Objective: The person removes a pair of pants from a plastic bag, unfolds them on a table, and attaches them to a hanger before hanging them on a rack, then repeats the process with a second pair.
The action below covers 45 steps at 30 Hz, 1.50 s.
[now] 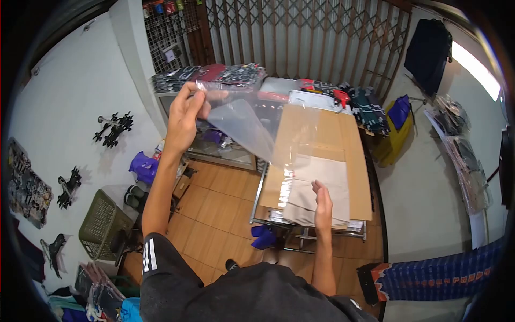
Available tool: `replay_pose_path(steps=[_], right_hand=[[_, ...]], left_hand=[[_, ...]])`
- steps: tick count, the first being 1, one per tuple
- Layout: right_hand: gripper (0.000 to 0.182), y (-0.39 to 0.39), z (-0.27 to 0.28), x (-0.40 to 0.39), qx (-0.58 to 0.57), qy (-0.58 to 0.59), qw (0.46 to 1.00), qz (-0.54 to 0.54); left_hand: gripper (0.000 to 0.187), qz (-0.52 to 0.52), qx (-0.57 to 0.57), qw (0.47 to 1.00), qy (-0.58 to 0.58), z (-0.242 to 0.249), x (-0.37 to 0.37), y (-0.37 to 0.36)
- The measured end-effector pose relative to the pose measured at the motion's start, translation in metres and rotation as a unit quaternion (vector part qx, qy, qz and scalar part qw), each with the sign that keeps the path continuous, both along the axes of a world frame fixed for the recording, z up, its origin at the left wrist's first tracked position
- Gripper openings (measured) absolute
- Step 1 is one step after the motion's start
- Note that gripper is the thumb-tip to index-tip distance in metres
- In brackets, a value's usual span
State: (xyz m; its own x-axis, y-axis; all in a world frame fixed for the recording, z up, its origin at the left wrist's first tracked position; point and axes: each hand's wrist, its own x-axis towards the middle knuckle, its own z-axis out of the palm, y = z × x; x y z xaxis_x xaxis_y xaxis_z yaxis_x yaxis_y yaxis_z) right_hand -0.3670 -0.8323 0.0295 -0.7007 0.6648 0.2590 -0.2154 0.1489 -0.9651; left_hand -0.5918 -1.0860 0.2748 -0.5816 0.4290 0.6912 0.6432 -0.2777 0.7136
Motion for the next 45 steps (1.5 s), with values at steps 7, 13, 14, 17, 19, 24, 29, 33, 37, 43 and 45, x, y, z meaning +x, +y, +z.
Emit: replay_pose_path(steps=[7,13,14,17,19,24,29,33,37,43,45], right_hand=[[0.024,-0.13,0.048,-0.089,-0.121,0.135,0.971,0.156],[0.016,-0.196,0.063,-0.134,-0.094,0.138,0.981,0.101],[0.017,-0.202,0.065,-0.139,-0.093,0.129,0.982,0.103],[0.02,-0.218,0.06,-0.161,-0.084,0.117,0.983,0.111],[0.022,-0.224,0.056,-0.175,-0.087,0.098,0.984,0.12],[0.023,-0.234,0.053,-0.223,-0.079,0.065,0.988,0.116],[0.021,-0.23,0.045,-0.28,-0.078,0.07,0.989,0.103],[0.021,-0.212,0.04,-0.327,-0.121,0.065,0.986,0.095],[0.02,-0.18,0.028,-0.375,-0.096,0.086,0.989,0.075],[0.019,-0.133,0.016,-0.42,-0.13,0.069,0.987,0.058],[0.018,-0.119,0.01,-0.43,-0.126,0.03,0.988,0.083]], left_hand=[[0.014,0.081,-0.036,0.996,-0.005,-0.04,0.0,-0.142],[0.013,0.22,-0.044,0.974,-0.007,-0.088,-0.034,-0.233],[0.012,0.227,-0.04,0.973,-0.022,-0.095,-0.039,-0.244],[0.012,0.249,-0.027,0.966,-0.059,-0.118,-0.052,-0.266],[0.01,0.298,-0.067,0.951,-0.043,-0.129,-0.062,-0.276],[0.014,0.346,-0.055,0.935,-0.045,-0.153,-0.098,-0.285],[0.015,0.345,-0.048,0.934,-0.079,-0.176,-0.152,-0.28],[0.013,0.318,-0.049,0.943,-0.09,-0.188,-0.206,-0.259],[0.013,0.285,-0.05,0.953,-0.092,-0.198,-0.268,-0.225],[0.012,0.208,0.005,0.968,-0.139,-0.215,-0.341,-0.158],[0.012,0.189,0.03,0.97,-0.149,-0.222,-0.362,-0.136]])
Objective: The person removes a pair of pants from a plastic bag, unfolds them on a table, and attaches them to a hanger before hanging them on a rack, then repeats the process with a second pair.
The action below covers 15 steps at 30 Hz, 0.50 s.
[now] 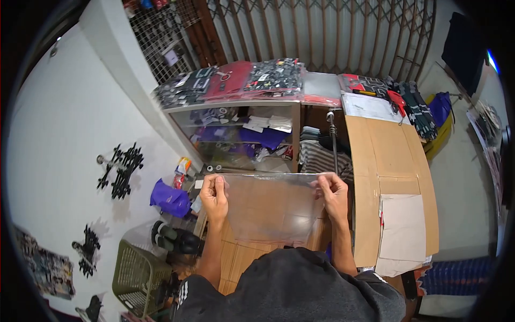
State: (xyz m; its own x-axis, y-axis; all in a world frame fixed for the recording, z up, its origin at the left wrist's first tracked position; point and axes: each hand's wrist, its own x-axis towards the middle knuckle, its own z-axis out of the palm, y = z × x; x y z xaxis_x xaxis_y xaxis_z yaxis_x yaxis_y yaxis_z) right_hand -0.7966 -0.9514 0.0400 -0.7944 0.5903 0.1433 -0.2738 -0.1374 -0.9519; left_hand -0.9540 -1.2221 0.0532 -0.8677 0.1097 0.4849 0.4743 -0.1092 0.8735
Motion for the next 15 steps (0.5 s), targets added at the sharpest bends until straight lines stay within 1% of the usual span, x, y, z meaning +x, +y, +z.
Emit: replay_pose_path(steps=[2,4,6,7,8,9,12,13,15], right_hand=[[0.016,0.017,-0.015,-0.009,0.026,-0.025,0.999,0.027],[0.014,0.028,-0.018,-0.013,0.008,-0.067,0.997,0.041],[0.016,0.044,-0.031,-0.018,0.024,-0.094,0.992,0.08],[0.016,0.052,-0.039,-0.02,0.028,-0.107,0.991,0.072],[0.016,0.059,-0.048,-0.024,0.032,-0.119,0.99,0.063],[0.016,0.066,-0.05,-0.03,0.036,-0.131,0.989,0.053],[0.015,0.089,-0.053,-0.047,0.025,-0.137,0.989,-0.042],[0.013,0.099,-0.056,-0.056,0.007,-0.125,0.989,-0.073],[0.012,0.122,-0.059,-0.075,0.02,-0.095,0.987,-0.13]], left_hand=[[0.011,-0.016,0.008,1.0,-0.001,-0.01,-0.024,0.018],[0.012,-0.018,0.01,1.0,-0.015,-0.018,-0.046,0.036],[0.014,-0.021,-0.005,1.0,0.003,-0.027,-0.071,0.056],[0.014,-0.026,-0.004,1.0,0.004,-0.03,-0.083,0.068],[0.014,-0.032,-0.004,0.999,0.006,-0.032,-0.095,0.078],[0.013,-0.062,-0.014,0.997,-0.037,-0.03,-0.105,0.086],[0.013,-0.102,-0.039,0.994,-0.003,-0.037,-0.145,0.124],[0.014,-0.122,-0.034,0.992,-0.003,-0.038,-0.158,0.138],[0.014,-0.149,-0.056,0.987,0.001,-0.038,-0.186,0.167]])
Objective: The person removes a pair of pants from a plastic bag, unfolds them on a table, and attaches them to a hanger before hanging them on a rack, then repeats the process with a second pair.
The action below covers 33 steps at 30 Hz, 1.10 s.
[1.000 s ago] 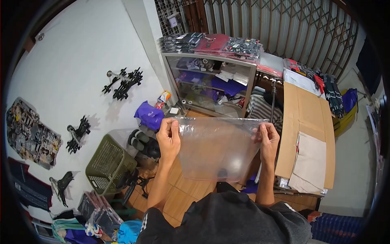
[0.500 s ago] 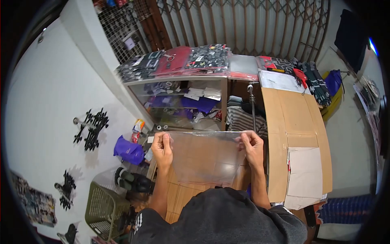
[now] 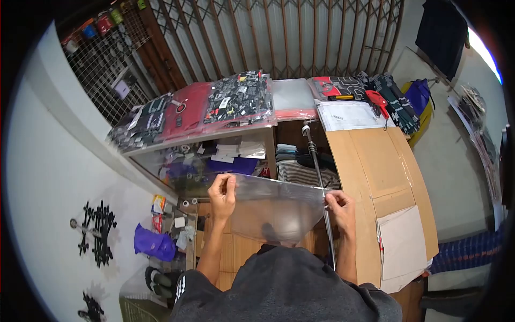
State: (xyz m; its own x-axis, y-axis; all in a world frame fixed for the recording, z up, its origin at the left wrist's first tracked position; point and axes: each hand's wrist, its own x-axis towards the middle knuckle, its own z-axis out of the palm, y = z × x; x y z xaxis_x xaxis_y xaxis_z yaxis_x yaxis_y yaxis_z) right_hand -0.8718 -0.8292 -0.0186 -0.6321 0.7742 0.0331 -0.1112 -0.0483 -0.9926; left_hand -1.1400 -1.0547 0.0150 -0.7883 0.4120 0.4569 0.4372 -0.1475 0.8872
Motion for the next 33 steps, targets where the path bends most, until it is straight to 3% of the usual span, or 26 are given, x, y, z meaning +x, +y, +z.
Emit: replay_pose_path(steps=[8,16,19,23,27,33], right_hand=[[0.014,0.084,0.039,-0.066,0.091,0.048,0.969,-0.223],[0.016,0.158,0.065,-0.108,0.158,0.02,0.933,-0.322],[0.018,0.198,0.071,-0.133,0.171,0.017,0.926,-0.336],[0.02,0.266,0.072,-0.178,0.165,0.025,0.926,-0.338],[0.021,0.346,0.064,-0.229,0.156,0.038,0.94,-0.3],[0.031,0.453,0.039,-0.321,0.133,0.104,0.938,-0.302]], left_hand=[[0.01,-0.146,-0.079,0.982,0.094,0.033,-0.105,0.116],[0.008,-0.238,-0.106,0.954,0.147,0.064,-0.181,0.233],[0.009,-0.311,-0.085,0.946,-0.017,0.075,-0.206,0.28],[0.022,-0.338,-0.136,0.926,-0.101,0.085,-0.25,0.35],[0.027,-0.346,-0.107,0.928,-0.088,0.076,-0.305,0.43],[0.023,-0.295,-0.131,0.928,-0.187,0.045,-0.392,0.542]])
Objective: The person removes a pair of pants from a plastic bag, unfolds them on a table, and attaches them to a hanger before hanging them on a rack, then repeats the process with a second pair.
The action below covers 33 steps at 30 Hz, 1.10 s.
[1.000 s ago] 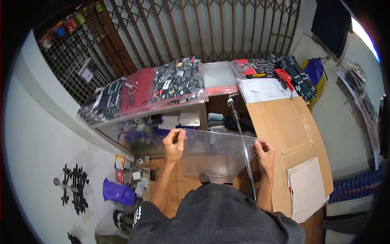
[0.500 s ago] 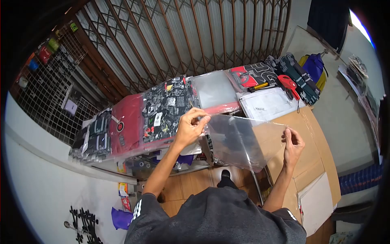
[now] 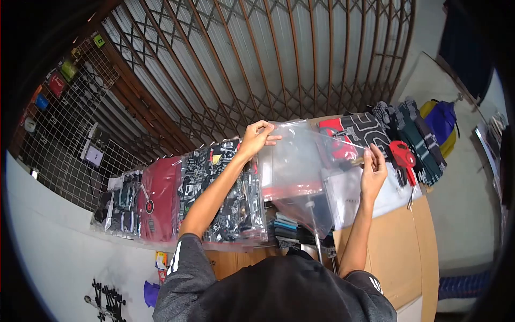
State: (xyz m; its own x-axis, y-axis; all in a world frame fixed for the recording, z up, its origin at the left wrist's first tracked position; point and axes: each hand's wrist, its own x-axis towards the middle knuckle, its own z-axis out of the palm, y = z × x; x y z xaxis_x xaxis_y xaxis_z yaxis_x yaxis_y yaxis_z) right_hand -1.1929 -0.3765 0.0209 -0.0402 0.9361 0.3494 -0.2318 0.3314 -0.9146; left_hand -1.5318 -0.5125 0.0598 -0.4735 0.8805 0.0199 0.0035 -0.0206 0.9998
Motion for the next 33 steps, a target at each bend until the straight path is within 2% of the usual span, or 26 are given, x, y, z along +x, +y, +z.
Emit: replay_pose_path(steps=[1,4,6,8,11,15,22,23,24,26,27,29,31,32,33], right_hand=[[0.037,-0.001,0.007,-0.014,0.001,-0.012,1.0,-0.002],[0.038,-0.008,-0.002,-0.051,0.0,-0.047,0.999,-0.001],[0.04,-0.016,-0.026,-0.071,-0.001,-0.094,0.995,0.017],[0.041,-0.024,-0.058,-0.084,0.056,-0.187,0.979,0.054],[0.043,-0.042,-0.098,-0.103,0.049,-0.227,0.964,0.13],[0.047,-0.061,-0.141,-0.117,0.076,-0.281,0.937,0.192],[0.046,-0.073,-0.167,-0.126,0.078,-0.349,0.906,0.228],[0.046,-0.074,-0.169,-0.127,0.068,-0.347,0.906,0.233],[0.046,-0.074,-0.172,-0.128,0.058,-0.344,0.906,0.238],[0.045,-0.07,-0.178,-0.132,0.045,-0.331,0.912,0.237],[0.044,-0.069,-0.183,-0.134,0.04,-0.323,0.916,0.234],[0.045,-0.067,-0.186,-0.135,0.025,-0.312,0.924,0.22],[0.049,-0.064,-0.179,-0.137,0.005,-0.309,0.93,0.199],[0.052,-0.061,-0.177,-0.139,-0.013,-0.296,0.935,0.194],[0.055,-0.058,-0.176,-0.142,-0.031,-0.285,0.939,0.19]], left_hand=[[0.023,0.013,-0.009,1.0,-0.012,-0.009,-0.015,0.016],[0.022,0.058,-0.043,0.997,-0.033,-0.036,-0.058,0.059],[0.022,0.086,-0.063,0.993,-0.045,-0.056,-0.084,0.082],[0.023,0.107,-0.09,0.989,-0.048,-0.075,-0.11,0.102],[0.023,0.139,-0.121,0.981,-0.059,-0.102,-0.144,0.124],[0.019,0.186,-0.171,0.967,-0.024,-0.139,-0.181,0.14],[0.016,0.235,-0.23,0.944,0.004,-0.179,-0.219,0.141],[0.029,0.234,-0.307,0.92,0.074,-0.16,-0.202,0.14],[0.039,0.239,-0.331,0.889,0.206,-0.166,-0.193,0.138],[0.06,0.235,-0.359,0.779,0.457,-0.178,-0.179,0.134],[0.079,0.11,-0.378,0.829,0.398,-0.165,-0.167,0.132],[0.076,-0.03,-0.355,0.788,0.502,-0.157,-0.126,0.124],[0.072,-0.18,-0.3,0.787,0.508,-0.168,-0.089,0.109],[0.068,-0.251,-0.355,0.749,0.5,-0.17,-0.065,0.102],[0.075,-0.293,-0.418,0.723,0.465,-0.17,-0.041,0.091]])
